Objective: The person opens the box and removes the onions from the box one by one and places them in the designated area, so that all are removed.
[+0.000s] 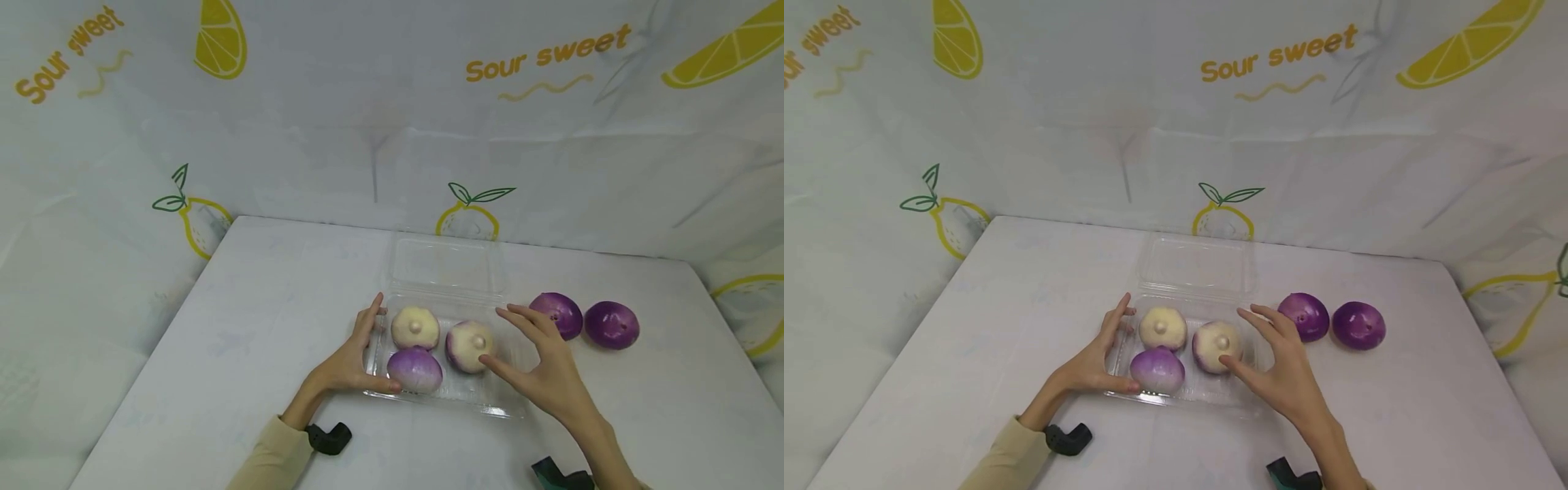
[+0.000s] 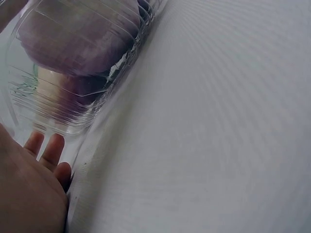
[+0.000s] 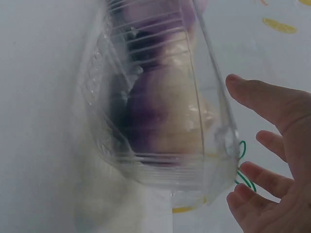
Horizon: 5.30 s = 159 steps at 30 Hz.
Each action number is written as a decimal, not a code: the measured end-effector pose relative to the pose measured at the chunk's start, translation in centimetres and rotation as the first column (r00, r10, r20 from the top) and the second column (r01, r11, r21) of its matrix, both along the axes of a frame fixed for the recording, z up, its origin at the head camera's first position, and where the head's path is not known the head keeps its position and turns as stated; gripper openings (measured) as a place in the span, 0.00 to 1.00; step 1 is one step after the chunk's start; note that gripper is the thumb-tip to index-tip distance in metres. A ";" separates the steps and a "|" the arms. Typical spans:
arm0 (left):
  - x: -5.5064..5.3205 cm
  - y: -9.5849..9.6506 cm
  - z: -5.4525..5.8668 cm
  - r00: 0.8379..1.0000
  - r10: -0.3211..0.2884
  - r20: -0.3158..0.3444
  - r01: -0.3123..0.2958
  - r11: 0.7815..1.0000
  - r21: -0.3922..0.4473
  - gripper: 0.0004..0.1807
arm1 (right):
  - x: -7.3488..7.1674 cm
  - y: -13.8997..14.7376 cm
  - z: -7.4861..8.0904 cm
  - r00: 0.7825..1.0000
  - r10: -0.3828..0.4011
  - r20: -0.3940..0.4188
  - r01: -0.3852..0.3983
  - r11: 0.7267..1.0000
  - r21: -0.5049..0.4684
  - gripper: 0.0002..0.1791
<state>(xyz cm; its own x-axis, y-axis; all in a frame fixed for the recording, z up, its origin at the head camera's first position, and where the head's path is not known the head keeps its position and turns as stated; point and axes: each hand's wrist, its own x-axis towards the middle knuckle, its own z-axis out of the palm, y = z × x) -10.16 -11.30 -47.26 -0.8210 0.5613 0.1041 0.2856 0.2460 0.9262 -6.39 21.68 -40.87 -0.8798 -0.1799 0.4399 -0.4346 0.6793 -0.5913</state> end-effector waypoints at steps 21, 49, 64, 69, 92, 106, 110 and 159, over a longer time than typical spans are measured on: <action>0.0 0.1 0.1 1.000 -0.001 0.004 0.001 1.000 0.007 0.81 | -0.7 -2.6 -1.6 0.996 0.013 0.084 -0.028 0.984 0.178 0.44; 0.0 0.0 0.0 1.000 0.000 -0.001 0.000 1.000 0.004 0.80 | -0.8 -2.7 -0.5 1.000 0.010 0.015 -0.011 0.995 0.098 0.38; 0.0 0.1 0.0 1.000 -0.001 0.013 0.001 1.000 0.005 0.81 | -0.9 -0.8 1.0 0.998 -0.049 0.048 0.048 0.999 0.017 0.37; 0.0 0.1 0.0 1.000 -0.002 0.012 0.002 1.000 0.004 0.81 | -1.0 0.3 1.5 0.996 -0.085 0.042 0.084 0.996 0.005 0.38; -0.2 0.0 0.2 1.000 -0.006 -0.011 0.007 1.000 0.007 0.80 | -1.8 7.7 2.6 0.969 -0.248 -0.002 0.248 0.969 0.008 0.38; 0.0 0.0 0.2 1.000 -0.010 -0.007 0.010 1.000 0.004 0.81 | -1.5 11.5 2.4 0.918 -0.395 -0.017 0.395 0.919 -0.016 0.38; 0.1 0.0 0.2 1.000 -0.015 0.001 0.015 1.000 0.009 0.81 | -1.4 12.3 2.3 0.901 -0.433 0.004 0.433 0.901 -0.004 0.38; 0.1 0.0 0.1 1.000 -0.007 0.015 0.007 1.000 0.006 0.80 | -1.7 21.2 -2.7 0.889 -0.457 0.033 0.445 0.879 0.174 0.35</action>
